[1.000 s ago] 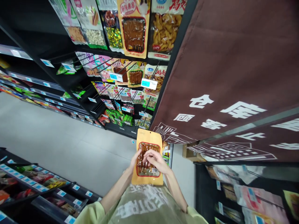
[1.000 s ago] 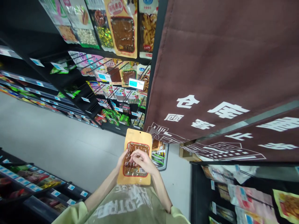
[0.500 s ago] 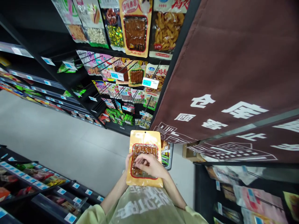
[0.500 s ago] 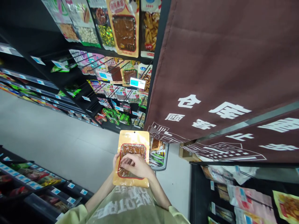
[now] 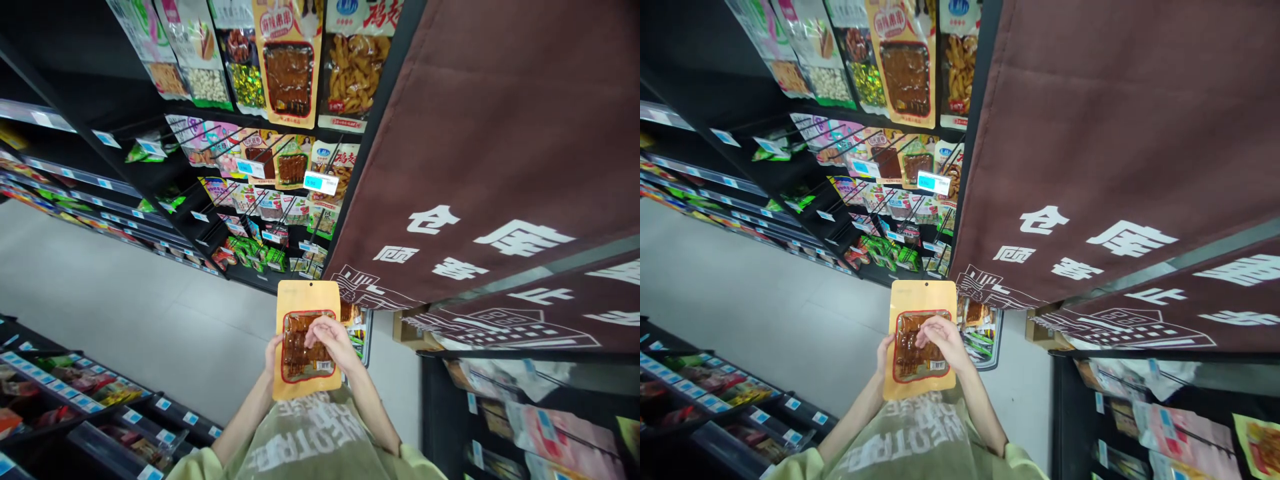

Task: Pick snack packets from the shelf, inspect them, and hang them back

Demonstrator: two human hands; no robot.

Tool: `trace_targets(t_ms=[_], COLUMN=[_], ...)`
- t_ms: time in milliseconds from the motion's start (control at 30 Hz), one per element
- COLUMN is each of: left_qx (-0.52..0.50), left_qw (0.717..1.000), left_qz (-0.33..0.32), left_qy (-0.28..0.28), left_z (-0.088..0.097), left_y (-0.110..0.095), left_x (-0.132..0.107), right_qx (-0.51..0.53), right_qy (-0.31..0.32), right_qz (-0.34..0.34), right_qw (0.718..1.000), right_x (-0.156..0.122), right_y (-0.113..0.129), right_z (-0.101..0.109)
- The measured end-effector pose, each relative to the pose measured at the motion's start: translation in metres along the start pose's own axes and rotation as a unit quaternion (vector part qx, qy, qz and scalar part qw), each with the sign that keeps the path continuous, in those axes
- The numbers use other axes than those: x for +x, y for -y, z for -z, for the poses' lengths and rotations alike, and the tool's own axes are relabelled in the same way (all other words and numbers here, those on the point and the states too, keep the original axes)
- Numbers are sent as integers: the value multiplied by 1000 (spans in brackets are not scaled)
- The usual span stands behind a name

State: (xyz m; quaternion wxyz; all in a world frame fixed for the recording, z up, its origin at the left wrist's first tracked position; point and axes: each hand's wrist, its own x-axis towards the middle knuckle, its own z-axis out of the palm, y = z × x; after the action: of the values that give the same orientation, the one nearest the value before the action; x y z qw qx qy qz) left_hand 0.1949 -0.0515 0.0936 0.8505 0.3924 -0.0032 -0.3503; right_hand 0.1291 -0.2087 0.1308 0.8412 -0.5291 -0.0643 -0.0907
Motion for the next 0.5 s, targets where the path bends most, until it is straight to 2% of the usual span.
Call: trace_targets(t_ms=[67, 133, 200, 267, 333, 367, 433, 500], left_qx=[4, 19, 61, 144, 279, 360, 510, 603], left_qw=[1000, 1000, 995, 976, 926, 886, 789, 709], left_qz=[0, 7, 17, -13, -95, -145, -226, -285], left_qy=[-18, 4, 72, 163, 235, 255, 256, 230], left_z=[1, 0, -5, -13, -24, -30, -42, -52], left_y=[-2, -4, -9, -15, -23, -26, -32, -34], left_x=[-3, -7, -12, -17, -20, -22, -26, -29], right_qx=[15, 10, -12, -35, -50, -53, -44, -30], right_qy=[-34, -40, -40, -49, -57, -58, -53, -38], right_qz=[16, 31, 44, 60, 72, 74, 69, 60], right_qw=[999, 999, 998, 996, 995, 994, 995, 997], right_x=[1, 0, 1, 1, 2, 2, 1, -2], right_y=[-1, 0, 1, 3, 6, 8, 11, 15], right_z=[-2, -6, -11, -15, -19, -21, -24, -26])
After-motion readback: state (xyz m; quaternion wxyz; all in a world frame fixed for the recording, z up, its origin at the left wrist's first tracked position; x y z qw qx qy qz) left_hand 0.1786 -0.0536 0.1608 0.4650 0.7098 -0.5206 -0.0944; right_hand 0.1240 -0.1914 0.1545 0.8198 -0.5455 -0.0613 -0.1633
